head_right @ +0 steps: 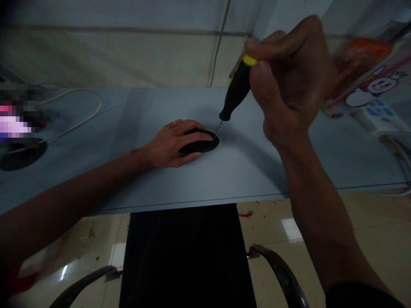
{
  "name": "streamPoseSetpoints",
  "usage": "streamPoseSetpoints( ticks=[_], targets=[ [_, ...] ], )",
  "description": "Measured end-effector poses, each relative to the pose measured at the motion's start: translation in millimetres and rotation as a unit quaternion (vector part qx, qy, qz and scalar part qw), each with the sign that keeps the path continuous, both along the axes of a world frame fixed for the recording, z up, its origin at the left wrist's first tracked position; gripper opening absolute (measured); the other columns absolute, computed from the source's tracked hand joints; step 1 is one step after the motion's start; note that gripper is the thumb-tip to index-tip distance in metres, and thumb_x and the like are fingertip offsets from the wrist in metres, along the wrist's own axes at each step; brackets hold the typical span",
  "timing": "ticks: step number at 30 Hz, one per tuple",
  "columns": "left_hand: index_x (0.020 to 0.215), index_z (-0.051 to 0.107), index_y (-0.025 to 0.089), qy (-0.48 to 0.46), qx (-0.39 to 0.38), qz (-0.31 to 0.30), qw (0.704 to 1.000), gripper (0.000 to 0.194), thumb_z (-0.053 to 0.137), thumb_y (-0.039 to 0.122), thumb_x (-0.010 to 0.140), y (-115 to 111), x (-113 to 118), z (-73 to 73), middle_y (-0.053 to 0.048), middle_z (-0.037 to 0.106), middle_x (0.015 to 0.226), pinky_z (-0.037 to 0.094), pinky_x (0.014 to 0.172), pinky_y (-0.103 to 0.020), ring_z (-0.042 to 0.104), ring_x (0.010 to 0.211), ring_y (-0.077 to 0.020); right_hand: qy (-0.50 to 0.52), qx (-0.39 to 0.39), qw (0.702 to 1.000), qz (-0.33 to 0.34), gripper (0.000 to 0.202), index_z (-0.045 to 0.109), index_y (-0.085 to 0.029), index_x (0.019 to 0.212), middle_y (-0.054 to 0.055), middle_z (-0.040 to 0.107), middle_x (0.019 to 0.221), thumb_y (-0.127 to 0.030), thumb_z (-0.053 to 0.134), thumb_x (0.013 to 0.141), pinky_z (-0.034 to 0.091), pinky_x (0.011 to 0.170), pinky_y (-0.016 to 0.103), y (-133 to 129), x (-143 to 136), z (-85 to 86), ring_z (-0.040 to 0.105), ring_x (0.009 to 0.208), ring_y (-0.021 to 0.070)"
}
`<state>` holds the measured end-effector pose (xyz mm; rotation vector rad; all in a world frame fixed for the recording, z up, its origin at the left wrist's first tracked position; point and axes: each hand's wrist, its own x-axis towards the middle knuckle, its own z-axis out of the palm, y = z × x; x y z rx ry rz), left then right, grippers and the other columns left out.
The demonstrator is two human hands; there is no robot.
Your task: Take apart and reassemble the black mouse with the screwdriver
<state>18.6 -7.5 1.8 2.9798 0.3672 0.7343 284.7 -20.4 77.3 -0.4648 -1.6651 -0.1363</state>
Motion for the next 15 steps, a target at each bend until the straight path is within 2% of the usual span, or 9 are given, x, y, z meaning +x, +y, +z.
streamPoseSetpoints(
  ticks=[2,4,6,8,10,12,15],
  targets=[
    [0.142,0.057,0.025,-0.001,0.003,0.0,1.0,0.045,0.053,0.048,0.104,0.0,0.0,-0.3,-0.011,0.062,0.139,0.05,0.102,-0.04,0.062,0.122,-0.0254,0.003,-0.02,1.0,0.02,0.019,0.073,-0.036,0.106,-0.003,0.066,0.092,-0.049,0.073,0.091,0.06,0.067,0.036,-4.6,-7.4,3.1,0.072,0.08,0.0164],
    [0.142,0.057,0.025,0.0,0.009,0.001,1.0,0.045,0.054,0.047,0.104,0.3,0.0,-1.0,-0.011,0.062,0.139,0.051,0.101,-0.041,0.063,0.121,-0.0258,0.0,-0.016,0.999,0.029,0.021,0.073,-0.036,0.105,-0.005,0.065,0.091,-0.044,0.08,0.087,0.06,0.062,0.032,-7.0,-11.0,5.7,0.074,0.082,0.0156],
    [0.142,0.058,0.025,-0.001,0.012,0.002,1.0,0.044,0.054,0.047,0.103,0.6,0.0,-1.6,-0.011,0.062,0.138,0.051,0.1,-0.041,0.063,0.12,-0.0259,-0.023,0.032,0.999,0.016,0.028,0.071,-0.039,0.109,-0.008,0.06,0.088,-0.044,0.083,0.084,0.055,0.058,0.024,-7.1,-10.3,7.0,0.071,0.079,0.0104],
    [0.141,0.058,0.025,-0.006,0.012,-0.001,1.0,0.044,0.055,0.047,0.103,0.7,0.1,-1.7,-0.011,0.062,0.138,0.051,0.101,-0.042,0.063,0.12,-0.0256,-0.041,0.086,0.995,-0.018,0.024,0.07,-0.042,0.11,-0.009,0.058,0.086,-0.054,0.074,0.09,0.052,0.06,0.022,-7.4,-8.2,7.2,0.065,0.073,0.0065],
    [0.141,0.058,0.025,-0.011,0.008,-0.004,1.0,0.043,0.055,0.046,0.103,0.6,0.2,-1.4,-0.011,0.063,0.138,0.051,0.101,-0.042,0.063,0.121,-0.0256,-0.038,0.033,0.998,-0.027,0.021,0.072,-0.041,0.113,-0.006,0.063,0.091,-0.052,0.066,0.096,0.057,0.066,0.028,-10.0,-8.3,7.0,0.066,0.077,0.0093],
    [0.141,0.058,0.025,-0.01,0.008,-0.003,1.0,0.044,0.055,0.047,0.104,0.4,0.3,-1.1,-0.011,0.062,0.138,0.051,0.101,-0.042,0.063,0.121,-0.0259,-0.036,-0.034,0.999,0.017,0.022,0.074,-0.041,0.117,-0.004,0.068,0.096,-0.042,0.066,0.097,0.063,0.073,0.035,-14.0,-10.9,7.2,0.071,0.089,0.0145],
    [0.142,0.058,0.024,-0.005,0.011,-0.003,1.0,0.044,0.055,0.046,0.104,0.2,0.6,-1.3,-0.011,0.062,0.138,0.051,0.1,-0.042,0.063,0.12,-0.0261,-0.029,-0.044,0.996,0.074,0.026,0.075,-0.042,0.117,-0.005,0.067,0.098,-0.032,0.073,0.093,0.065,0.071,0.035,-16.9,-13.5,8.0,0.076,0.094,0.0169]
  ],
)
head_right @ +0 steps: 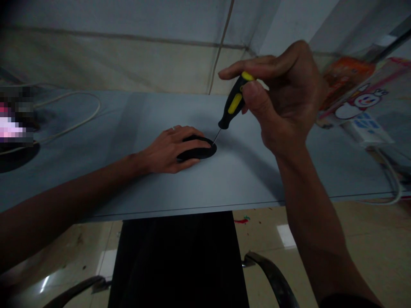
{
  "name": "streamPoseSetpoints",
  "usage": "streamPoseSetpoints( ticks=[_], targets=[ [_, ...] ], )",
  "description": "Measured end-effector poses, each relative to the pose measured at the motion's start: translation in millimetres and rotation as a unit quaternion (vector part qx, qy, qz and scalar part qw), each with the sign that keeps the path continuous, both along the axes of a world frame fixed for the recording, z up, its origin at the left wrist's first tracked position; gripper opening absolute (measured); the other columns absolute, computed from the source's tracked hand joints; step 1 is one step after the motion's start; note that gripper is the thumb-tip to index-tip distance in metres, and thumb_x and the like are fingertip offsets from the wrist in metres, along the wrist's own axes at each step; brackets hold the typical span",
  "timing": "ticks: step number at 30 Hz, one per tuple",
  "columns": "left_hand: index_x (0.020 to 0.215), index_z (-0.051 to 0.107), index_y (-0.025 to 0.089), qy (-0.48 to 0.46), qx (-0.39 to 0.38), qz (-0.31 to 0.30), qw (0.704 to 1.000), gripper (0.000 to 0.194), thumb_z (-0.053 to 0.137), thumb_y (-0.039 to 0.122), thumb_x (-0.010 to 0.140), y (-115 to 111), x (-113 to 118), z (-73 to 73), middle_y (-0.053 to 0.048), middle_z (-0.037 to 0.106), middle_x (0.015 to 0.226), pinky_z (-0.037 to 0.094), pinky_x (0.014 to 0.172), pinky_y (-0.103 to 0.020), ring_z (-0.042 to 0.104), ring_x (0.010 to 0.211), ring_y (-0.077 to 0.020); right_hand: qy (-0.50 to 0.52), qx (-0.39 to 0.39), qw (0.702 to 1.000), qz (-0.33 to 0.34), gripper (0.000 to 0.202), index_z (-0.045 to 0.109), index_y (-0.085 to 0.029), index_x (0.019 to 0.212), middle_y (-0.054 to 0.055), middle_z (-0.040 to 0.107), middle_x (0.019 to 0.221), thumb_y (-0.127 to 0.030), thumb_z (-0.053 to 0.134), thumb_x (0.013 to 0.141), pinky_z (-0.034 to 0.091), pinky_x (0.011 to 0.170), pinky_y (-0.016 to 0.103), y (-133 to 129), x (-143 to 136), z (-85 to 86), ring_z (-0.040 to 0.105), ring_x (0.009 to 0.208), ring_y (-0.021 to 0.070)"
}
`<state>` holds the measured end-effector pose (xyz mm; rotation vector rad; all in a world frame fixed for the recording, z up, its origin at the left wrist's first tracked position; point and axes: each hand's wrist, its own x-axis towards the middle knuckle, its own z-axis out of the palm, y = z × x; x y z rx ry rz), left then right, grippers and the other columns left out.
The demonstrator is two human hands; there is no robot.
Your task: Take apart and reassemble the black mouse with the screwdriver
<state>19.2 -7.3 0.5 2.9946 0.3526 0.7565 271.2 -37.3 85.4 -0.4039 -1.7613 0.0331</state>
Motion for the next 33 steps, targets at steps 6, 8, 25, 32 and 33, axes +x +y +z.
streamPoseSetpoints(
  ticks=[6,8,25,32,33],
  targets=[
    [0.142,0.057,0.024,-0.009,0.019,-0.003,1.0,0.044,0.055,0.046,0.104,0.5,0.7,-2.0,-0.011,0.062,0.136,0.051,0.097,-0.041,0.064,0.117,-0.0257,0.006,0.088,0.995,-0.038,0.026,0.078,-0.045,0.111,-0.005,0.061,0.085,-0.045,0.084,0.085,0.058,0.06,0.027,9.1,8.4,1.0,0.067,0.075,0.0104],
    [0.142,0.057,0.025,-0.008,0.02,0.0,1.0,0.043,0.055,0.046,0.104,0.5,0.6,-2.0,-0.011,0.062,0.136,0.051,0.096,-0.04,0.064,0.116,-0.0255,0.007,0.089,0.995,-0.043,0.018,0.078,-0.046,0.113,-0.005,0.061,0.084,-0.043,0.073,0.095,0.055,0.062,0.025,10.1,8.6,1.7,0.063,0.071,0.0073],
    [0.142,0.057,0.024,-0.008,0.016,-0.004,1.0,0.043,0.051,0.048,0.106,1.2,0.5,-2.2,-0.011,0.062,0.137,0.05,0.098,-0.039,0.063,0.117,-0.0252,0.029,-0.001,0.998,-0.053,0.016,0.077,-0.036,0.106,-0.003,0.063,0.081,-0.047,0.067,0.099,0.042,0.044,0.022,-6.8,-5.6,-1.4,0.061,0.062,0.0091],
    [0.144,0.057,0.025,0.0,0.016,-0.005,1.0,0.045,0.048,0.051,0.108,0.7,0.9,-0.5,-0.011,0.062,0.137,0.05,0.097,-0.041,0.064,0.114,-0.0255,0.064,-0.019,0.995,-0.071,0.026,0.074,-0.03,0.095,-0.004,0.051,0.073,-0.045,0.088,0.079,0.061,0.058,0.039,-2.6,2.2,-5.8,0.065,0.06,0.0143],
    [0.144,0.057,0.025,-0.001,0.017,-0.005,1.0,0.045,0.047,0.051,0.108,0.9,0.9,-0.5,-0.011,0.062,0.137,0.05,0.097,-0.041,0.064,0.115,-0.0256,0.076,-0.026,0.993,-0.082,0.033,0.071,-0.03,0.09,-0.003,0.054,0.076,-0.047,0.093,0.072,0.061,0.058,0.04,-2.6,3.9,-6.6,0.066,0.064,0.0168]
  ],
)
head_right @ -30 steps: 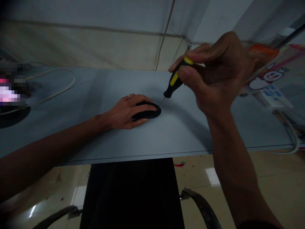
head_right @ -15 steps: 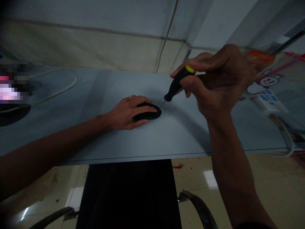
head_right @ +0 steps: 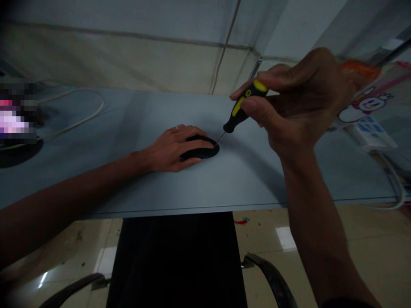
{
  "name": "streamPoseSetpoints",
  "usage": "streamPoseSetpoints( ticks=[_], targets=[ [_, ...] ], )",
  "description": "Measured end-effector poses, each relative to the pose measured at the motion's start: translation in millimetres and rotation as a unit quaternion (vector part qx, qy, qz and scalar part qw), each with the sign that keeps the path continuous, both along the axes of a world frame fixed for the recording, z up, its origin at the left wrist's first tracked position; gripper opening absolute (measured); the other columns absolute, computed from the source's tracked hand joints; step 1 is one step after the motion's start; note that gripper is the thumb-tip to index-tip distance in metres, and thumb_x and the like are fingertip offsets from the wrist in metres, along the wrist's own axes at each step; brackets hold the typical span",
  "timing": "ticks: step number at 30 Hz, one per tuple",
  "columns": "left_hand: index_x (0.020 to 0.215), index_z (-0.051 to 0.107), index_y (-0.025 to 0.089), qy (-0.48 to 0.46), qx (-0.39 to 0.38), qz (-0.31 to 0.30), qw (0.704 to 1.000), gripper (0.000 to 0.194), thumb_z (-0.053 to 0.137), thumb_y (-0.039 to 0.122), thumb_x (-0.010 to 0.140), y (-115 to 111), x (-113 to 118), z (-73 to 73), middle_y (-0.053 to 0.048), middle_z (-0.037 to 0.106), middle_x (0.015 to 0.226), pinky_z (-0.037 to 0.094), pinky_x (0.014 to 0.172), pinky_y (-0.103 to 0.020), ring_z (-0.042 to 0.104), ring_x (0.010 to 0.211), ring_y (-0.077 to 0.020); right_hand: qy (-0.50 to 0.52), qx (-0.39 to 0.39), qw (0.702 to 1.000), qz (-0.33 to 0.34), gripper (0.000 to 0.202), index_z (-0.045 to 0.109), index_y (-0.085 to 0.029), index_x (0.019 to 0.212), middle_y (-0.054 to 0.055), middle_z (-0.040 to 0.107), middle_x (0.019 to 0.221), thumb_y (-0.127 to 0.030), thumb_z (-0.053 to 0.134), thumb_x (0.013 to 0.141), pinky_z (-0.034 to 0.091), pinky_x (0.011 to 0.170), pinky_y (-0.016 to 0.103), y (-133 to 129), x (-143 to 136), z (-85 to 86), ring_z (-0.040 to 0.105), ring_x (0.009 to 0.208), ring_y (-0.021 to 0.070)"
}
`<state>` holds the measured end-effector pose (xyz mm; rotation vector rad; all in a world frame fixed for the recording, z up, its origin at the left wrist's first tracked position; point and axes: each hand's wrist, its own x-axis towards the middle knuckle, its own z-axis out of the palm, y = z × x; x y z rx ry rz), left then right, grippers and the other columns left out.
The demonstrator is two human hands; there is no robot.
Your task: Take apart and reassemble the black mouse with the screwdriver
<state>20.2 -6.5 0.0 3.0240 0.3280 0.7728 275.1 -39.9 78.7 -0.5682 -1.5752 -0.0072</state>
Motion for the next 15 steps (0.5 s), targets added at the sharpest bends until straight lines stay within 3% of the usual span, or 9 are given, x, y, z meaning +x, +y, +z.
streamPoseSetpoints(
  ticks=[3,7,10,15],
  targets=[
    [0.144,0.057,0.026,-0.001,0.004,-0.002,1.0,0.046,0.047,0.052,0.108,0.6,-0.1,-0.3,-0.011,0.062,0.137,0.05,0.097,-0.041,0.063,0.115,-0.0258,0.017,0.023,1.0,-0.013,0.044,0.068,-0.032,0.086,-0.003,0.053,0.079,-0.052,0.098,0.061,0.057,0.058,0.038,3.5,2.2,-1.7,0.064,0.068,0.0172],
    [0.143,0.058,0.025,-0.007,-0.002,-0.005,1.0,0.046,0.048,0.051,0.108,1.3,-0.2,-1.8,-0.011,0.062,0.137,0.05,0.096,-0.041,0.064,0.114,-0.0258,0.017,0.055,0.998,0.017,0.019,0.073,-0.033,0.093,-0.001,0.058,0.078,-0.05,0.08,0.086,0.041,0.048,0.027,8.9,-2.9,-0.6,0.061,0.063,0.0119],
    [0.143,0.058,0.024,-0.007,-0.017,-0.005,1.0,0.047,0.046,0.054,0.108,1.5,0.0,-2.4,-0.012,0.062,0.138,0.05,0.097,-0.041,0.063,0.116,-0.0259,-0.023,0.009,0.997,0.067,0.017,0.074,-0.035,0.106,0.001,0.07,0.087,-0.043,0.075,0.091,0.032,0.04,0.023,5.9,-7.3,1.6,0.069,0.069,0.0158],
    [0.144,0.057,0.025,0.007,-0.019,-0.003,1.0,0.048,0.042,0.055,0.109,0.7,0.0,-0.6,-0.012,0.061,0.14,0.049,0.098,-0.042,0.063,0.116,-0.026,-0.023,0.0,0.999,0.045,0.021,0.076,-0.032,0.104,-0.002,0.06,0.076,-0.042,0.082,0.086,0.045,0.04,0.028,-0.8,-3.7,-0.7,0.072,0.064,0.0166]
  ],
)
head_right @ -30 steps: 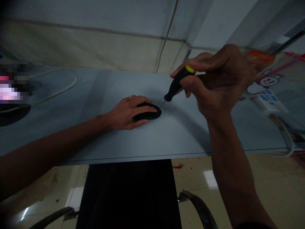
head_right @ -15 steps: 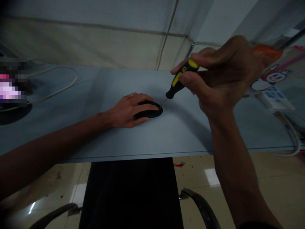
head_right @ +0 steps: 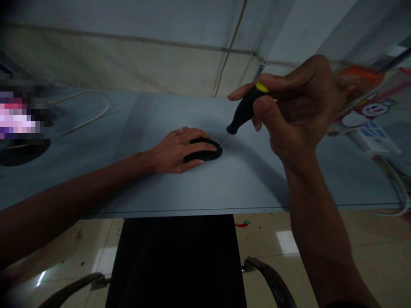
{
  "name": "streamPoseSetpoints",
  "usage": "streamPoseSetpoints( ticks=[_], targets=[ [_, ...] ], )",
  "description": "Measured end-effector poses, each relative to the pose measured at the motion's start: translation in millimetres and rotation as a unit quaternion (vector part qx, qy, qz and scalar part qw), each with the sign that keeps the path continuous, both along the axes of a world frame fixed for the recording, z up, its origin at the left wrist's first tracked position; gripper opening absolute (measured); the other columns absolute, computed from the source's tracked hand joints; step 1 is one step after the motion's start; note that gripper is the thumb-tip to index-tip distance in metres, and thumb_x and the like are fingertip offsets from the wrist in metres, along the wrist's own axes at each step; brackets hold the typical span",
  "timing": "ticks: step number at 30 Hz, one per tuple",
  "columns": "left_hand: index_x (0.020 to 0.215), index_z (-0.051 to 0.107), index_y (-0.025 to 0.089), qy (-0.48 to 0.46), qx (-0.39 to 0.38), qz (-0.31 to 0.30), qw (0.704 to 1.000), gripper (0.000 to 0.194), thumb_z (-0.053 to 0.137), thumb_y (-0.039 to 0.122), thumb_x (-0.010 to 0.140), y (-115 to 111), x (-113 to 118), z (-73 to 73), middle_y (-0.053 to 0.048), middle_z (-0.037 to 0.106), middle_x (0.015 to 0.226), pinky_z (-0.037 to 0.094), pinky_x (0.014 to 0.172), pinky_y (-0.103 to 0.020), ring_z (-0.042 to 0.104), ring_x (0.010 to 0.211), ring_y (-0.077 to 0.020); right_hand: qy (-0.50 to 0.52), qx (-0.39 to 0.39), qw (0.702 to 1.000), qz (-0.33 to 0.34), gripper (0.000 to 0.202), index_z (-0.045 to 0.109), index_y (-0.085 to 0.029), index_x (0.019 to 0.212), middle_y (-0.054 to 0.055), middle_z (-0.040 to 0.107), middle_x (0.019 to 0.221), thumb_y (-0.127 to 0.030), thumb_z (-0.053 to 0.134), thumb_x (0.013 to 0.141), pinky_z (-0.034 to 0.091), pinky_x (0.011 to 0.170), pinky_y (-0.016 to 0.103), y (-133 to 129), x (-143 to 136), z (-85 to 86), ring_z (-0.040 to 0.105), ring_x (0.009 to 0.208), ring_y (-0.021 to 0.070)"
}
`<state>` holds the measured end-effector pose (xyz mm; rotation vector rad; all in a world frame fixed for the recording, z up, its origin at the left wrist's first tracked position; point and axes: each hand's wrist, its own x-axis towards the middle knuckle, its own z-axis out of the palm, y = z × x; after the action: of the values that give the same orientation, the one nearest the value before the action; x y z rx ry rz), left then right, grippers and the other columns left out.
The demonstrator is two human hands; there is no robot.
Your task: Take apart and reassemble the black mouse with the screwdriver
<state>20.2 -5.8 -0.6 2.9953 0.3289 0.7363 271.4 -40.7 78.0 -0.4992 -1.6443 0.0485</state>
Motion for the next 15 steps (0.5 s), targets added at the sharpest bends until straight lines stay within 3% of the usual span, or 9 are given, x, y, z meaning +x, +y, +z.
streamPoseSetpoints(
  ticks=[4,8,9,11,13,15],
  targets=[
    [0.143,0.058,0.026,-0.002,0.008,-0.002,1.0,0.047,0.041,0.054,0.109,-0.8,0.4,0.9,-0.012,0.061,0.139,0.049,0.097,-0.041,0.062,0.115,-0.0257,0.014,0.008,0.999,-0.047,0.03,0.072,-0.031,0.097,-0.003,0.058,0.069,-0.048,0.088,0.079,0.05,0.045,0.032,7.4,10.9,-5.2,0.069,0.062,0.0186],
    [0.143,0.058,0.026,-0.003,0.014,-0.003,1.0,0.047,0.043,0.054,0.109,-0.7,0.9,0.4,-0.011,0.061,0.137,0.049,0.096,-0.042,0.062,0.113,-0.0259,0.064,0.062,0.993,-0.077,0.056,0.071,-0.029,0.086,-0.002,0.056,0.081,-0.062,0.099,0.051,0.051,0.053,0.035,18.7,17.2,-6.7,0.059,0.061,0.0145],
    [0.144,0.057,0.026,-0.003,0.014,-0.003,1.0,0.047,0.043,0.055,0.109,-0.6,0.9,0.3,-0.011,0.061,0.137,0.049,0.097,-0.042,0.062,0.114,-0.026,0.067,0.078,0.991,-0.085,0.057,0.071,-0.029,0.084,-0.002,0.054,0.08,-0.067,0.097,0.05,0.05,0.054,0.035,19.5,15.6,-6.5,0.057,0.062,0.0137],
    [0.144,0.057,0.027,-0.004,0.011,-0.003,1.0,0.048,0.043,0.055,0.109,-0.5,0.6,0.3,-0.012,0.061,0.138,0.048,0.097,-0.041,0.062,0.115,-0.026,0.062,0.075,0.99,-0.097,0.052,0.07,-0.029,0.085,-0.002,0.054,0.077,-0.075,0.085,0.066,0.046,0.052,0.03,16.8,7.7,-5.8,0.058,0.062,0.0129],
    [0.144,0.057,0.026,-0.006,0.009,-0.003,1.0,0.048,0.042,0.055,0.109,-0.6,0.3,0.7,-0.012,0.061,0.138,0.048,0.098,-0.041,0.062,0.116,-0.0258,0.049,0.014,0.995,-0.09,0.039,0.068,-0.032,0.092,-0.002,0.06,0.077,-0.07,0.069,0.087,0.04,0.048,0.025,9.1,-2.9,-5.4,0.062,0.063,0.0135],
    [0.144,0.057,0.026,-0.003,0.006,-0.001,1.0,0.048,0.042,0.055,0.109,-0.9,0.2,1.0,-0.012,0.061,0.138,0.048,0.098,-0.041,0.062,0.117,-0.0258,0.024,-0.063,0.995,-0.073,0.028,0.064,-0.034,0.102,-0.002,0.069,0.089,-0.06,0.067,0.092,0.038,0.044,0.021,-0.1,-10.7,-5.6,0.063,0.063,0.0119]
  ],
)
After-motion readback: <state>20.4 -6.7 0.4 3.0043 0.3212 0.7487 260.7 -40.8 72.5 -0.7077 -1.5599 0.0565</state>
